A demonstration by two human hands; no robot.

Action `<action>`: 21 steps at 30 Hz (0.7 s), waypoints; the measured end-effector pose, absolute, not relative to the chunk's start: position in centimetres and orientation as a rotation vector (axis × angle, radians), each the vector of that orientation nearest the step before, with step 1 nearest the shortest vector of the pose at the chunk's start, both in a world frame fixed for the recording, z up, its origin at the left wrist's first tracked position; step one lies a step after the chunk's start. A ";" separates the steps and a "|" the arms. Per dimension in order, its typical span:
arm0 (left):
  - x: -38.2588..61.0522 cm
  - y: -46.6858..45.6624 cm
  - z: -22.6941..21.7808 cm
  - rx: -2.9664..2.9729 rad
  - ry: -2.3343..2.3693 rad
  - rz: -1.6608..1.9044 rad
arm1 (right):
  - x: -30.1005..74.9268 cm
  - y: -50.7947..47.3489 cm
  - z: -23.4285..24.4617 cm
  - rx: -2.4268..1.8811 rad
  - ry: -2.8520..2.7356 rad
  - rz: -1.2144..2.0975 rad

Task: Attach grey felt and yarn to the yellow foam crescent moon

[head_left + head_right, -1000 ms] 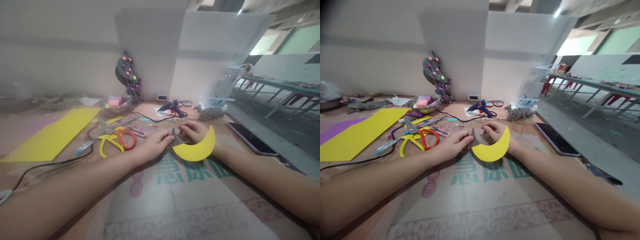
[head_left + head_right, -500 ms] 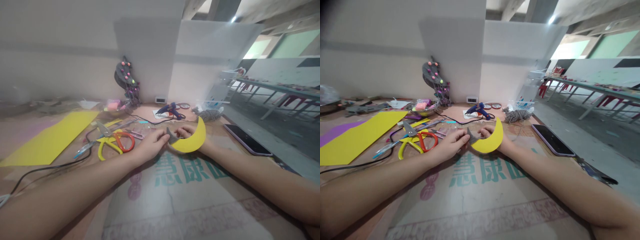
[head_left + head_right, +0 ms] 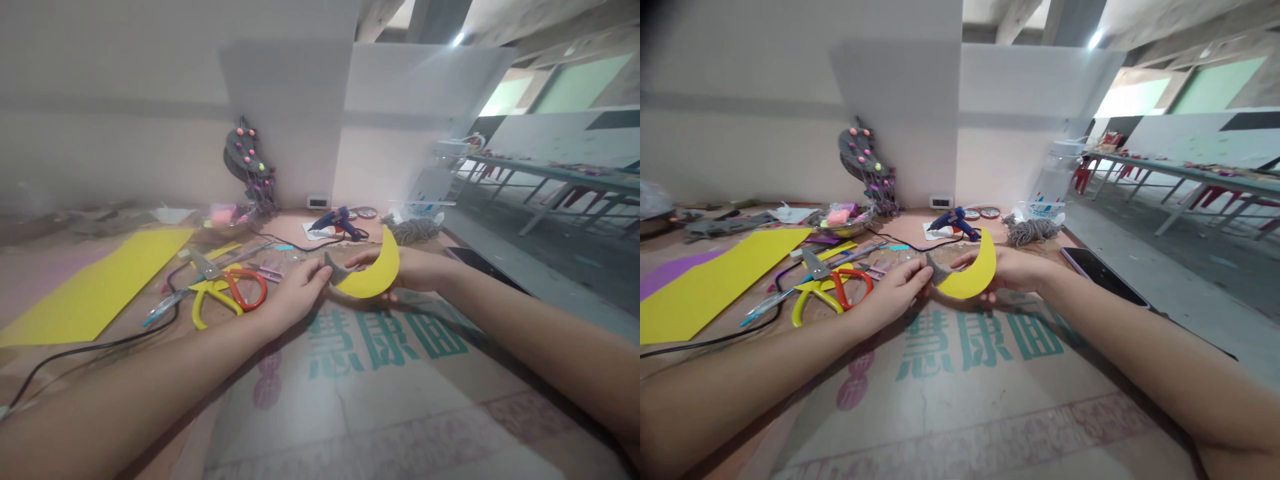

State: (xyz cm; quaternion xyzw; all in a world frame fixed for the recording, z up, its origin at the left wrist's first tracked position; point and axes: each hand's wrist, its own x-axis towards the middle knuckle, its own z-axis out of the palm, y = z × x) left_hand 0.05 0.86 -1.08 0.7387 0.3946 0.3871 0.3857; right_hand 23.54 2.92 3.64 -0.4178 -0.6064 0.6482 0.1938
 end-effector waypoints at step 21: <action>-0.1 1.1 -1.5 1.961 1.017 0.958 | 23.1 4.0 1.2 -1.144 -1.701 1.268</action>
